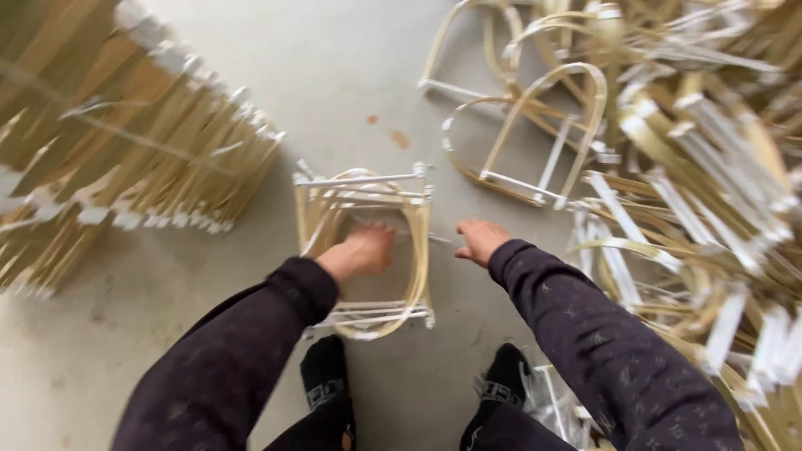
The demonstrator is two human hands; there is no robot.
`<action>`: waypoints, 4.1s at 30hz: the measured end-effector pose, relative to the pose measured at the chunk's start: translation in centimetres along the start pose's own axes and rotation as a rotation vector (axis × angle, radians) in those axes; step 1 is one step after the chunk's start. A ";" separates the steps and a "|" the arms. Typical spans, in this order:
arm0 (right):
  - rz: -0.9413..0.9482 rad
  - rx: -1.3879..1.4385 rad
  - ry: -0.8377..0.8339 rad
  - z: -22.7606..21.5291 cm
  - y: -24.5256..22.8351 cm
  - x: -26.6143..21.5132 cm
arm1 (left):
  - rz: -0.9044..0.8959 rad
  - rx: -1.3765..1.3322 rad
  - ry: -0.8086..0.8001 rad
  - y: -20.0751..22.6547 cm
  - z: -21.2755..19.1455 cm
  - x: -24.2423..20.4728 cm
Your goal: The recorder is assembling and tying together bamboo furniture frames using plastic ties and a cutting tool.
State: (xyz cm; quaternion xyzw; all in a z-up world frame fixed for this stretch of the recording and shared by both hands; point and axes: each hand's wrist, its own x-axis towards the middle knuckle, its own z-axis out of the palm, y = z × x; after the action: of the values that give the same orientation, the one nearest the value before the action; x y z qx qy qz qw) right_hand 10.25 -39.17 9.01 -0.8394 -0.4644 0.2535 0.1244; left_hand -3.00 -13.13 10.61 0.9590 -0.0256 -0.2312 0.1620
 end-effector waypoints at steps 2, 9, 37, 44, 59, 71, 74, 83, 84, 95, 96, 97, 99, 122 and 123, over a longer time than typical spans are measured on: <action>0.099 -0.013 -0.016 0.6 -1.3 0.3 | -0.063 0.000 -0.029 -0.1 0.1 0.7; 0.180 -0.105 -0.172 3.9 0.5 -1.1 | -0.022 0.275 0.044 -0.2 5.3 5.2; 0.008 0.655 0.417 -11.3 -14.7 -8.5 | 0.301 -0.999 0.575 9.2 -9.5 -12.3; -0.172 0.399 0.611 -12.1 -16.0 -9.7 | 0.461 -0.844 0.504 10.0 -9.4 -10.6; 0.169 1.165 0.262 -13.2 -13.4 -8.4 | 0.526 -0.537 0.569 9.4 -9.4 -8.4; -0.086 0.609 0.424 -13.5 -14.4 -8.0 | 0.517 -0.585 0.406 8.7 -10.7 -7.6; 0.069 0.972 0.372 -11.2 -12.1 -8.0 | 0.461 -0.625 0.279 8.4 -12.1 -7.0; 0.317 1.581 -0.181 -9.5 -10.5 -8.0 | 0.265 -0.894 0.221 9.0 -10.7 -6.4; 0.238 1.535 -0.250 -9.1 -10.3 -7.7 | 0.211 -0.894 0.234 9.2 -11.0 -6.8; 0.161 0.802 0.072 -7.6 -12.0 -6.2 | 0.494 -0.573 0.538 10.0 -9.9 -9.0; 0.339 0.458 0.155 -8.8 -13.5 -6.6 | 0.540 -0.544 0.621 10.1 -9.9 -9.4; 0.340 0.460 0.158 -6.9 -12.5 -6.7 | 0.542 -0.542 0.619 10.2 -9.7 -9.7; 0.203 1.274 0.216 -3.1 -10.5 -6.5 | 0.529 -0.598 0.658 10.2 -9.5 -10.3; 0.077 0.972 0.792 1.0 -15.5 -2.1 | 0.052 -1.721 0.320 8.5 -1.2 -8.0; 0.104 0.949 0.772 0.5 -16.2 -2.1 | 0.037 -1.648 0.328 8.0 -0.4 -7.7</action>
State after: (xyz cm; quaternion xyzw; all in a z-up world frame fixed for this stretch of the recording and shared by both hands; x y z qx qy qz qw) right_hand -2.58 -32.29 16.41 -0.7450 -0.1808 0.1159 0.6315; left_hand -9.43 -19.64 16.90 0.5547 0.1594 -0.0308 0.8160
